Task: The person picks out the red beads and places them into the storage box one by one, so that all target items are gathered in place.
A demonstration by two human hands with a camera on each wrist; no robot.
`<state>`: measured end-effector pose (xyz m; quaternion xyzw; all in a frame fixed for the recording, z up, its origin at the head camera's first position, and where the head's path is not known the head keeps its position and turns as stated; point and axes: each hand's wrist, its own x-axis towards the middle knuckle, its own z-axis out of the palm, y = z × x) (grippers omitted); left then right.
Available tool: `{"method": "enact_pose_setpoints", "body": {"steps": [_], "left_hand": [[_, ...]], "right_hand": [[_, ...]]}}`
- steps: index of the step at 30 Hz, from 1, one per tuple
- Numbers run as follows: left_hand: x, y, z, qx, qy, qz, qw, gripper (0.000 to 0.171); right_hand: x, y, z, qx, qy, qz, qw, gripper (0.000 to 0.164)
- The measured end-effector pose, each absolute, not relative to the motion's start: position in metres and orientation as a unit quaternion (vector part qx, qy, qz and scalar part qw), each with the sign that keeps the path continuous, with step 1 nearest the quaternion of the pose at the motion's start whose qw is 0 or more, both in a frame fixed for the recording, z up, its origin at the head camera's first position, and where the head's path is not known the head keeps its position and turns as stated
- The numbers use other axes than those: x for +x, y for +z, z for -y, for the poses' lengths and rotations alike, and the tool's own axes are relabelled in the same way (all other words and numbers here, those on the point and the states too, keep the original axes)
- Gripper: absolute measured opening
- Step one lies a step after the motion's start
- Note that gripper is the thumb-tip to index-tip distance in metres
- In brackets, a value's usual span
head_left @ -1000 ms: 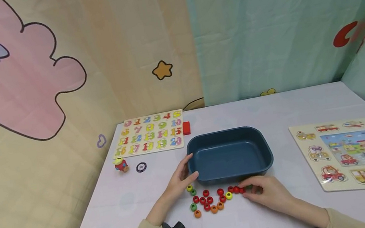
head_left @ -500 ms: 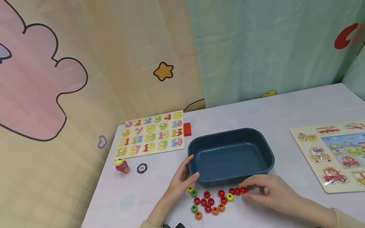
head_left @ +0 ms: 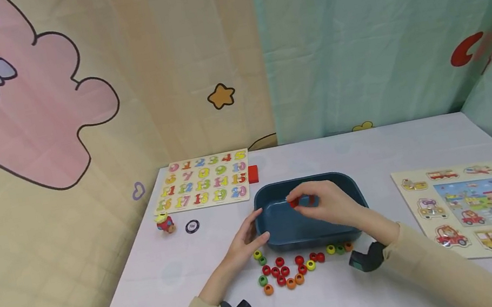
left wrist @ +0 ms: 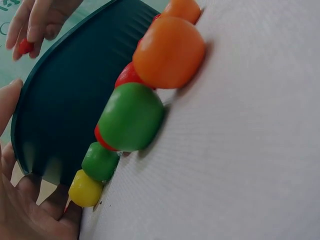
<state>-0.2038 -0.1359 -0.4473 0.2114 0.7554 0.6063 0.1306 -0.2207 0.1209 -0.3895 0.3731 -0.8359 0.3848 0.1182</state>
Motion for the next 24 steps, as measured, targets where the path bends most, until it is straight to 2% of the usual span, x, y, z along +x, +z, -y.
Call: {"method": "enact_pose_setpoints", "body": {"steps": [6, 11, 16, 24], "left_hand": [[-0.214, -0.468, 0.138, 0.210, 0.612, -0.752, 0.125, 0.058], [-0.218, -0.479, 0.140, 0.209, 0.612, -0.754, 0.114, 0.057], [-0.218, -0.479, 0.140, 0.214, 0.609, -0.756, 0.108, 0.059], [-0.219, -0.479, 0.140, 0.219, 0.604, -0.759, 0.111, 0.059]], "right_hand": [[-0.264, -0.396, -0.095, 0.328, 0.389, 0.860, -0.028, 0.026], [-0.289, -0.408, -0.077, 0.309, 0.386, 0.863, -0.103, 0.025], [-0.302, -0.418, -0.066, 0.286, 0.383, 0.867, -0.142, 0.025], [-0.313, -0.434, -0.064, 0.266, 0.361, 0.879, -0.158, 0.025]]}}
